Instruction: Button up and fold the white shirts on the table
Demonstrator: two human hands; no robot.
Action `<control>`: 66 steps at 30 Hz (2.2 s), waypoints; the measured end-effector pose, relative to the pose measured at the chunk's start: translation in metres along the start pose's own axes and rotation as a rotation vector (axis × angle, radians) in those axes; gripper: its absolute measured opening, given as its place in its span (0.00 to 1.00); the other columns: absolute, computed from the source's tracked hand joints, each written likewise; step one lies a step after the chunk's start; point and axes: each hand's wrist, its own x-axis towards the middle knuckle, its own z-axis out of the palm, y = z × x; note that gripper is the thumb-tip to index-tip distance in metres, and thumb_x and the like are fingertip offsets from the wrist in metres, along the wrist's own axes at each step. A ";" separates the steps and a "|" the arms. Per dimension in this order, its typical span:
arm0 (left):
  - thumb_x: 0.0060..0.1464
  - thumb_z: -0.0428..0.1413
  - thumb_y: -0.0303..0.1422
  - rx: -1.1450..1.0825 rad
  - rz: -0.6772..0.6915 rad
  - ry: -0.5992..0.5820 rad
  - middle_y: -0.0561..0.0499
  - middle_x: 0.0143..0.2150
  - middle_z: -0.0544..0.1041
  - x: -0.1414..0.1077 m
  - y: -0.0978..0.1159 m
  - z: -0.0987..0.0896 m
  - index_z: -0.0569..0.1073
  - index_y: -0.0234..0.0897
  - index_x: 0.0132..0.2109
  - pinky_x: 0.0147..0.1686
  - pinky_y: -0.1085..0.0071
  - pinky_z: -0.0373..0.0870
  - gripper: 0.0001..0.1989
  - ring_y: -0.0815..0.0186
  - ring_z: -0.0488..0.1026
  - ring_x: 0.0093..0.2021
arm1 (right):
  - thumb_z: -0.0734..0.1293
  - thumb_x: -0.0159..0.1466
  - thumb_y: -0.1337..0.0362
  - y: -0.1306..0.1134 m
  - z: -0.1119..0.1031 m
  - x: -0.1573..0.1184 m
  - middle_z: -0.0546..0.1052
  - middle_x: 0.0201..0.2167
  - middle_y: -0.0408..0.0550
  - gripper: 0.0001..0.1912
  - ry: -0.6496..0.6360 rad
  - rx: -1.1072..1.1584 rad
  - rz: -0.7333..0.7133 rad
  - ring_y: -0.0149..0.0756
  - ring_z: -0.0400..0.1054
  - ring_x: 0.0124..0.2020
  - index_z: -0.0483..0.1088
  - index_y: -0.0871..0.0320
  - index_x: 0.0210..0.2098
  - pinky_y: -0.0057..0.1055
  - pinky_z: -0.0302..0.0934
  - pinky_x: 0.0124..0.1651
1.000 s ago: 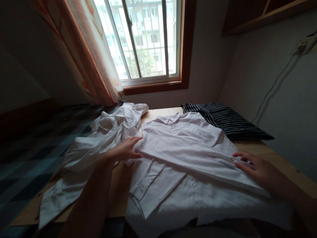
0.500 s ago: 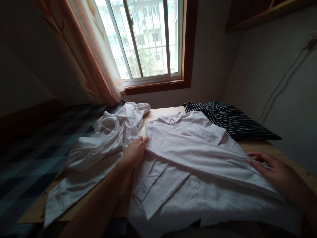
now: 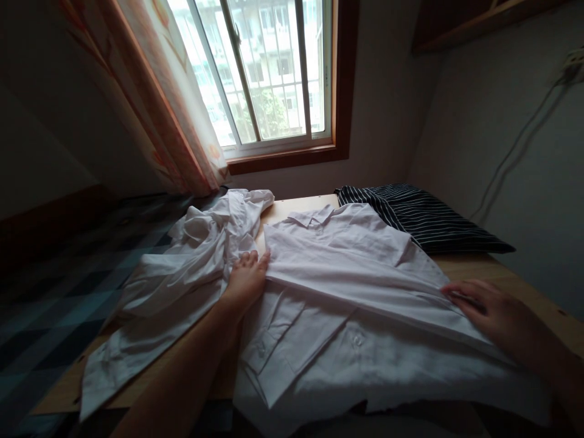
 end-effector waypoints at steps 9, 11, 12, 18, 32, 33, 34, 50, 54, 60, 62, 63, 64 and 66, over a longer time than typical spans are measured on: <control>0.57 0.49 0.25 -0.110 0.325 -0.002 0.37 0.69 0.64 0.007 -0.017 -0.007 0.70 0.32 0.61 0.66 0.58 0.58 0.25 0.54 0.59 0.70 | 0.59 0.68 0.53 -0.039 -0.023 0.028 0.77 0.51 0.57 0.19 0.079 -0.308 -0.357 0.53 0.71 0.51 0.80 0.52 0.44 0.49 0.66 0.51; 0.59 0.48 0.26 -0.146 0.346 0.097 0.36 0.66 0.68 0.017 0.002 -0.009 0.72 0.30 0.59 0.67 0.59 0.58 0.22 0.56 0.62 0.68 | 0.59 0.69 0.56 -0.075 -0.024 0.048 0.77 0.52 0.55 0.18 0.025 -0.278 -0.455 0.51 0.70 0.54 0.78 0.52 0.47 0.48 0.65 0.54; 0.62 0.46 0.28 -0.167 0.335 0.148 0.34 0.64 0.70 0.023 0.014 -0.009 0.72 0.28 0.58 0.67 0.59 0.58 0.20 0.56 0.64 0.67 | 0.59 0.69 0.59 -0.095 -0.021 0.060 0.77 0.52 0.55 0.17 -0.014 -0.251 -0.498 0.49 0.70 0.55 0.77 0.53 0.50 0.47 0.64 0.56; 0.68 0.41 0.34 -0.170 -0.023 0.142 0.28 0.68 0.63 0.047 0.073 0.023 0.65 0.20 0.65 0.68 0.49 0.52 0.26 0.47 0.58 0.70 | 0.55 0.71 0.67 -0.190 0.055 0.118 0.74 0.57 0.61 0.21 -0.311 -0.054 -0.499 0.44 0.68 0.59 0.73 0.63 0.56 0.40 0.60 0.62; 0.66 0.39 0.48 -0.306 -0.187 0.013 0.27 0.73 0.51 0.071 0.059 0.033 0.55 0.17 0.70 0.71 0.57 0.43 0.39 0.47 0.47 0.74 | 0.49 0.71 0.42 -0.208 0.115 0.108 0.46 0.75 0.53 0.37 -0.487 -0.088 -0.272 0.48 0.35 0.75 0.52 0.56 0.72 0.58 0.25 0.72; 0.65 0.40 0.48 -0.309 -0.202 0.007 0.27 0.73 0.51 0.076 0.058 0.032 0.55 0.15 0.70 0.71 0.57 0.43 0.40 0.47 0.47 0.74 | 0.49 0.71 0.42 -0.209 0.114 0.108 0.46 0.75 0.53 0.37 -0.484 -0.090 -0.271 0.48 0.35 0.75 0.52 0.56 0.72 0.57 0.25 0.72; 0.65 0.40 0.48 -0.314 -0.215 -0.003 0.27 0.73 0.51 0.080 0.057 0.031 0.55 0.14 0.70 0.71 0.57 0.43 0.40 0.47 0.46 0.74 | 0.49 0.71 0.42 -0.209 0.114 0.108 0.46 0.75 0.53 0.37 -0.480 -0.090 -0.269 0.48 0.36 0.75 0.52 0.56 0.72 0.57 0.25 0.72; 0.64 0.35 0.48 -0.352 -0.336 -0.003 0.34 0.75 0.48 0.130 0.035 0.033 0.51 0.20 0.72 0.72 0.56 0.42 0.40 0.53 0.45 0.75 | 0.51 0.72 0.44 -0.199 0.110 0.104 0.49 0.74 0.53 0.35 -0.450 -0.097 -0.279 0.47 0.40 0.74 0.55 0.55 0.71 0.48 0.31 0.73; 0.64 0.36 0.49 -0.358 -0.337 -0.003 0.34 0.75 0.49 0.134 0.031 0.034 0.51 0.21 0.72 0.71 0.56 0.43 0.41 0.53 0.45 0.75 | 0.52 0.72 0.45 -0.181 0.104 0.095 0.51 0.73 0.52 0.34 -0.416 -0.103 -0.296 0.46 0.43 0.74 0.57 0.55 0.71 0.46 0.34 0.74; 0.63 0.37 0.50 -0.376 -0.358 0.008 0.33 0.75 0.48 0.136 0.031 0.036 0.49 0.17 0.72 0.71 0.57 0.43 0.43 0.52 0.45 0.75 | 0.51 0.72 0.45 -0.147 0.089 0.075 0.53 0.73 0.54 0.34 -0.371 -0.124 -0.308 0.47 0.45 0.73 0.58 0.56 0.70 0.48 0.38 0.73; 0.63 0.36 0.50 -0.380 -0.359 0.011 0.33 0.75 0.48 0.135 0.031 0.036 0.49 0.16 0.72 0.71 0.57 0.43 0.43 0.52 0.45 0.75 | 0.51 0.72 0.45 -0.135 0.083 0.065 0.55 0.72 0.54 0.34 -0.343 -0.137 -0.303 0.47 0.46 0.73 0.59 0.56 0.70 0.48 0.38 0.73; 0.63 0.37 0.50 -0.381 -0.359 0.013 0.32 0.75 0.48 0.135 0.031 0.036 0.49 0.16 0.72 0.71 0.57 0.43 0.43 0.52 0.45 0.75 | 0.51 0.72 0.45 -0.130 0.080 0.060 0.55 0.72 0.54 0.33 -0.324 -0.149 -0.292 0.47 0.46 0.73 0.60 0.56 0.69 0.49 0.39 0.73; 0.63 0.37 0.50 -0.380 -0.358 0.016 0.32 0.75 0.48 0.135 0.031 0.036 0.49 0.16 0.72 0.71 0.57 0.44 0.43 0.51 0.45 0.75 | 0.51 0.72 0.45 -0.124 0.078 0.054 0.56 0.72 0.55 0.33 -0.303 -0.162 -0.280 0.48 0.46 0.73 0.60 0.55 0.69 0.50 0.39 0.73; 0.63 0.37 0.50 -0.375 -0.357 0.020 0.33 0.74 0.49 0.135 0.031 0.036 0.50 0.17 0.72 0.71 0.57 0.43 0.43 0.51 0.46 0.75 | 0.51 0.72 0.44 -0.113 0.073 0.043 0.57 0.72 0.56 0.34 -0.264 -0.188 -0.251 0.49 0.47 0.73 0.61 0.55 0.69 0.51 0.42 0.72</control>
